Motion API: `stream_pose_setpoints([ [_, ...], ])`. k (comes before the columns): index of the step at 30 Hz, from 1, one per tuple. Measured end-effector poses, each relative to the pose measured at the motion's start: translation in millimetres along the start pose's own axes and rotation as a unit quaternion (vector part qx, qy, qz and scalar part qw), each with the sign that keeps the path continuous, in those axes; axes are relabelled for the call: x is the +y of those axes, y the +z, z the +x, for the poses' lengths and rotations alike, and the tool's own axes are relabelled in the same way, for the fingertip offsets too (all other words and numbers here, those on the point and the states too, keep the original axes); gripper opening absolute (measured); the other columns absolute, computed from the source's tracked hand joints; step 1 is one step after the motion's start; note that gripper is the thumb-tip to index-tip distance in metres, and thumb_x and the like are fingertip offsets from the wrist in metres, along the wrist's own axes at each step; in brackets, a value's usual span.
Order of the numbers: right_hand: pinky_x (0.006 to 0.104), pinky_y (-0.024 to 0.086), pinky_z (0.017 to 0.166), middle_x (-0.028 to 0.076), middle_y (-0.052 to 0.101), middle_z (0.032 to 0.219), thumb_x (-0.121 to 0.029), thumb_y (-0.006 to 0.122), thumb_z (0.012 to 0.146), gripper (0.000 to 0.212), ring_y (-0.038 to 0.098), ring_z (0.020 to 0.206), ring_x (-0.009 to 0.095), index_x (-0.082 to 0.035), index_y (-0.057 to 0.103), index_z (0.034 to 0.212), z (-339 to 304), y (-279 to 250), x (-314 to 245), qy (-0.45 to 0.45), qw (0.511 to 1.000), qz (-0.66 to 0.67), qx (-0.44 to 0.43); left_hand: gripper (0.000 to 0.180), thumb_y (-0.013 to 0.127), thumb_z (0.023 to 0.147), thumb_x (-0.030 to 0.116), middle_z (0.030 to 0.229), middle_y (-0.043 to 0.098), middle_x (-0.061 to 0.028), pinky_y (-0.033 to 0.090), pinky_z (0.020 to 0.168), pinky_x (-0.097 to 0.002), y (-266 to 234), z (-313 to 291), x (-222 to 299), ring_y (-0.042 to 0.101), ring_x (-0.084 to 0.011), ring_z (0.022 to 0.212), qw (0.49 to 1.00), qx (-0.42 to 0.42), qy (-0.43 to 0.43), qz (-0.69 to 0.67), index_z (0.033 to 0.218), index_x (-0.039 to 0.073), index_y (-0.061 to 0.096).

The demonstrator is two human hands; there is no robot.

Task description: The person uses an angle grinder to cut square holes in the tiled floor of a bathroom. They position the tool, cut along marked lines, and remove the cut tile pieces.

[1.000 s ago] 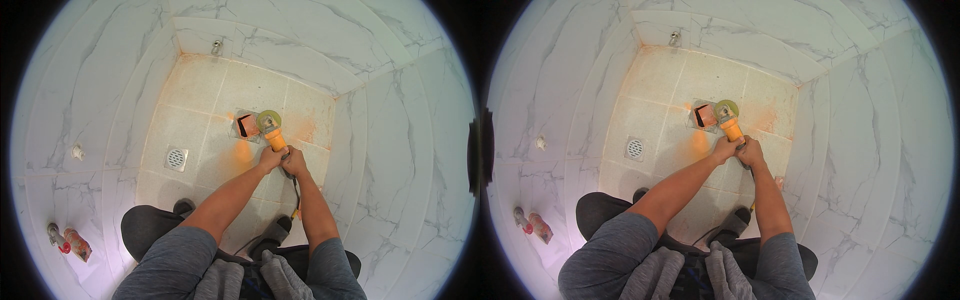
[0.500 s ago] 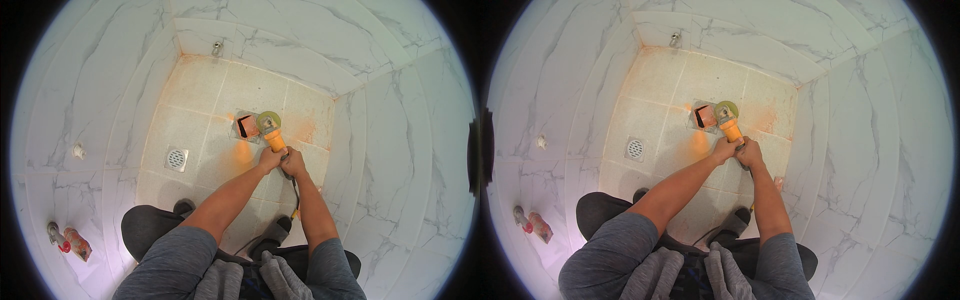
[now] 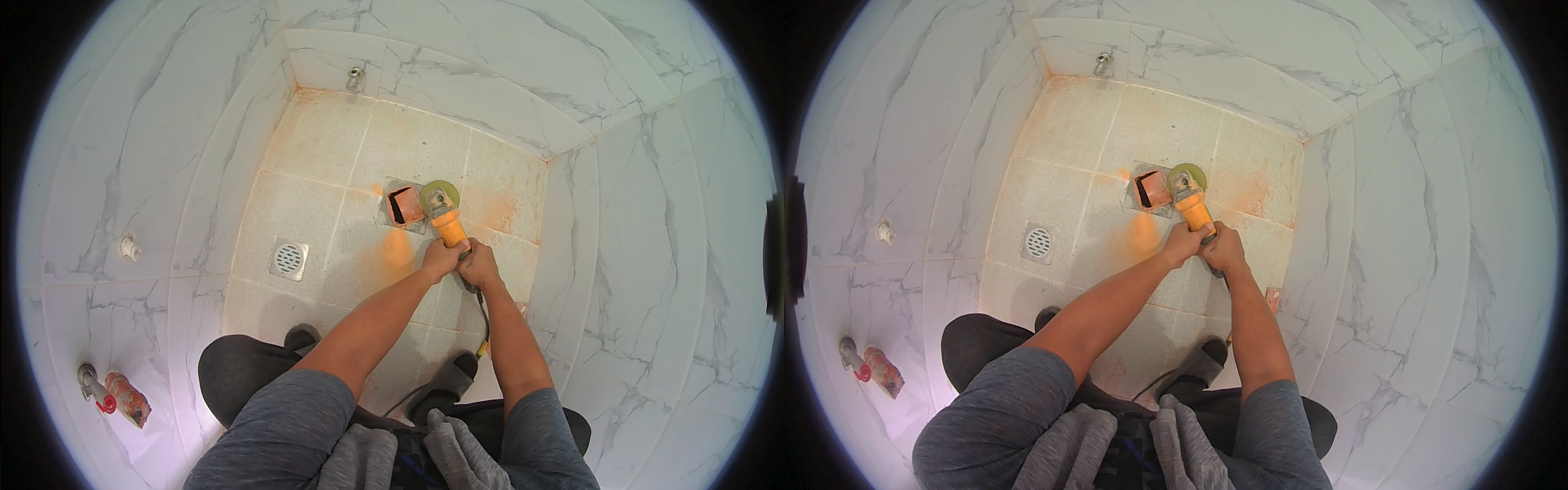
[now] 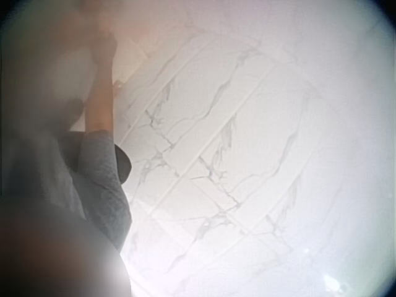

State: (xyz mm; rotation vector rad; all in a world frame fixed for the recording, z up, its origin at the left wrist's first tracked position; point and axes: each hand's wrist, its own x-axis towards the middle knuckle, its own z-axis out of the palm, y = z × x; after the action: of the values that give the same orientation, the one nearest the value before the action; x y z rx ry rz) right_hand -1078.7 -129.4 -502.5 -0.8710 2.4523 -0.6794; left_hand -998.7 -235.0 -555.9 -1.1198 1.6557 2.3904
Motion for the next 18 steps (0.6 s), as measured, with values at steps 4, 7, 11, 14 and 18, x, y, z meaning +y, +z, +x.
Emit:
stream_pose_setpoints([
  [4,0.0463,0.055,0.074,0.031,0.069,0.084,-0.025,0.079,0.071,0.042,0.070,0.084,0.046,0.005,0.065,0.097,-0.4,-1.5,-4.1,0.000,1.000,-0.003,-0.005,0.046,0.071,0.095,0.032,0.111,0.071,-0.0158,0.056,0.077,-0.0341,0.0,2.5,-3.0,0.070,-0.0204,0.094,1.000,0.006,-0.007,0.000,0.118,-0.007,0.066],
  [7,0.0460,0.055,0.074,0.030,0.070,0.085,-0.026,0.080,0.069,0.044,0.070,0.085,0.046,0.005,0.066,0.098,-0.9,-2.4,-7.4,0.006,1.000,-0.002,-0.002,0.046,0.071,0.095,0.031,0.111,0.071,-0.0154,0.057,0.077,-0.0339,-0.5,3.9,-4.6,0.070,-0.0203,0.093,1.000,0.001,0.001,-0.013,0.119,-0.007,0.065],
  [11,0.0456,0.055,0.074,0.030,0.070,0.084,-0.027,0.082,0.068,0.046,0.070,0.084,0.045,0.004,0.065,0.097,-0.4,-3.0,-9.6,0.011,1.000,0.002,-0.003,0.046,0.071,0.095,0.031,0.111,0.071,-0.0153,0.056,0.077,-0.0336,-1.6,5.4,-5.2,0.069,-0.0200,0.094,1.000,0.004,-0.008,-0.010,0.120,-0.007,0.064],
  [14,0.0456,0.055,0.073,0.029,0.070,0.084,-0.027,0.082,0.067,0.046,0.070,0.083,0.045,0.004,0.065,0.097,1.2,-2.5,-9.1,0.005,1.000,0.000,0.000,0.046,0.071,0.095,0.031,0.112,0.070,-0.0153,0.056,0.077,-0.0334,-2.3,6.6,-5.1,0.069,-0.0198,0.094,1.000,-0.002,-0.012,-0.017,0.120,-0.008,0.064],
  [18,0.0458,0.055,0.072,0.029,0.069,0.083,-0.026,0.081,0.067,0.045,0.070,0.082,0.045,0.004,0.065,0.096,3.3,-1.1,-7.1,-0.001,1.000,-0.003,0.001,0.046,0.071,0.095,0.031,0.111,0.070,-0.0152,0.056,0.078,-0.0337,-2.6,7.1,-4.3,0.069,-0.0198,0.094,1.000,0.002,-0.007,-0.015,0.119,-0.008,0.064],
])
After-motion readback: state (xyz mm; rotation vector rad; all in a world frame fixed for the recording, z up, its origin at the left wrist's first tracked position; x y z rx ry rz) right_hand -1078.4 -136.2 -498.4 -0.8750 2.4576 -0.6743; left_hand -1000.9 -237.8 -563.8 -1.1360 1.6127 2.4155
